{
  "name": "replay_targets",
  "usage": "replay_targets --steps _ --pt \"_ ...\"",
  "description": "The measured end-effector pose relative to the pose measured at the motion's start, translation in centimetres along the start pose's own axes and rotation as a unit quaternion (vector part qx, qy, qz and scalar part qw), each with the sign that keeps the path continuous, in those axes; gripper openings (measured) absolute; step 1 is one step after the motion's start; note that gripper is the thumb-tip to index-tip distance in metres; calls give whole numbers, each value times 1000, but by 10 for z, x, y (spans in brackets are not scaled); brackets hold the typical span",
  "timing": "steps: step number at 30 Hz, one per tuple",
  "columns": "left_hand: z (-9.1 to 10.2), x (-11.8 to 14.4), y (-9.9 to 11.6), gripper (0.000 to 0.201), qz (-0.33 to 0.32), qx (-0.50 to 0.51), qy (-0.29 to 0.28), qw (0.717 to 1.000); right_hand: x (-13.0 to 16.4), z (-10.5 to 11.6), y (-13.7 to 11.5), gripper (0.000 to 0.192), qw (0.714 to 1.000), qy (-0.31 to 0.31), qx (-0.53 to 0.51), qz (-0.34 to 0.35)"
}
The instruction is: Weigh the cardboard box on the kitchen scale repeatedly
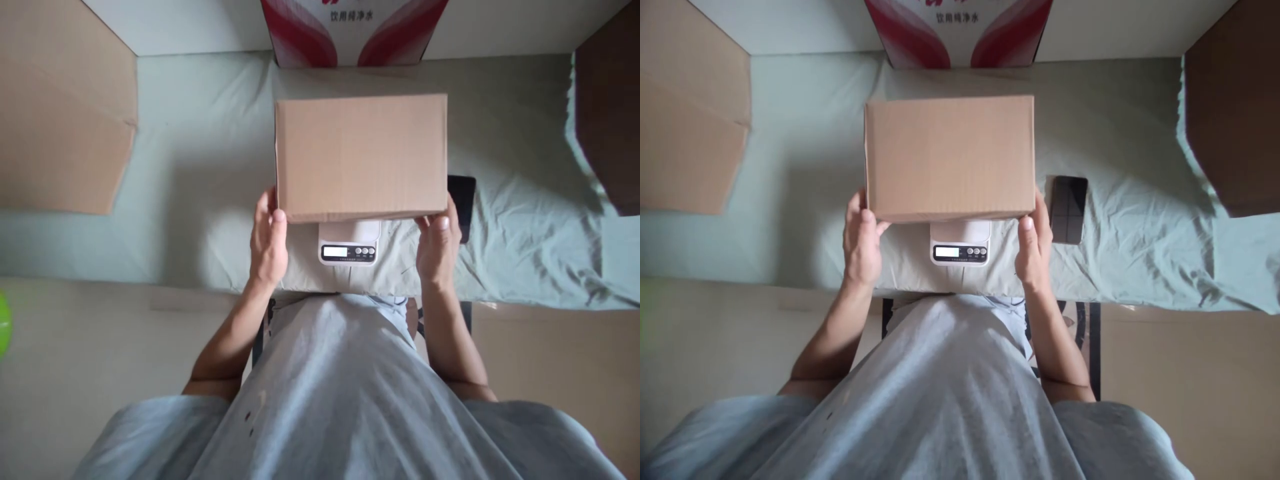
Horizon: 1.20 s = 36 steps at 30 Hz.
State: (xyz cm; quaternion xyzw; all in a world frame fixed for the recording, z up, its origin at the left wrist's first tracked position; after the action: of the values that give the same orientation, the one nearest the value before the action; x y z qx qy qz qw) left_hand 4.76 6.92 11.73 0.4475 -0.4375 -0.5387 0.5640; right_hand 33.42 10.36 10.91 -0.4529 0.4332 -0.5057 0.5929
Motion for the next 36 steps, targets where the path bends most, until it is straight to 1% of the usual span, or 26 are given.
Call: replay_targets --steps 2,5,8,12,17,19,21,24,27,30,33,36 --pt "-4 13 -4 53 4 6 -6 1000 13 -4 3 67 1000 -1 -24 10" --pt "-8 21 -9 53 5 17 -10 1000 25 -6 7 60 999 -3 -47 20" --pt "-9 23 -17 54 10 26 -11 1000 31 -5 11 56 998 -4 -54 24" --pt "-10 24 -26 55 13 32 -14 999 35 -4 18 57 999 0 -44 20" --pt "-10 26 -31 55 15 31 -21 999 38 -6 23 57 999 -5 -41 12" --pt "-7 27 -34 57 9 16 -7 1000 39 -4 24 59 999 -8 -44 14" --pt "0 27 -36 58 0 0 25 1000 38 0 25 58 999 -4 -45 9" --pt "8 24 -41 57 1 -8 60 998 36 10 31 55 999 16 -41 -15" --pt "12 20 -45 57 16 7 62 998 32 17 37 58 998 25 -45 -40" --pt "13 17 -50 60 37 34 63 997 31 19 43 61 996 32 -51 -63" --pt "14 14 -60 68 78 61 73 992 30 18 52 63 994 18 -47 -102" --pt "14 13 -70 76 118 75 70 988 30 16 66 66 988 -8 -56 -144"
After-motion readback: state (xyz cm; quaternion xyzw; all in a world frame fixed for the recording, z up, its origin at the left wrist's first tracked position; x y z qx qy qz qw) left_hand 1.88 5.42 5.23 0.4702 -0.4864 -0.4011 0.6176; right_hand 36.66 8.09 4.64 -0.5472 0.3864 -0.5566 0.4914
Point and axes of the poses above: each hand's wrist, its own x-axis away from the middle knuckle, its own z-axis out of the back of the hand, y = z × x, the point moved 5 cm from there along -x, towards the middle knuckle, and after that the axes turned 15 degrees about -y, right-handed, at the moved point
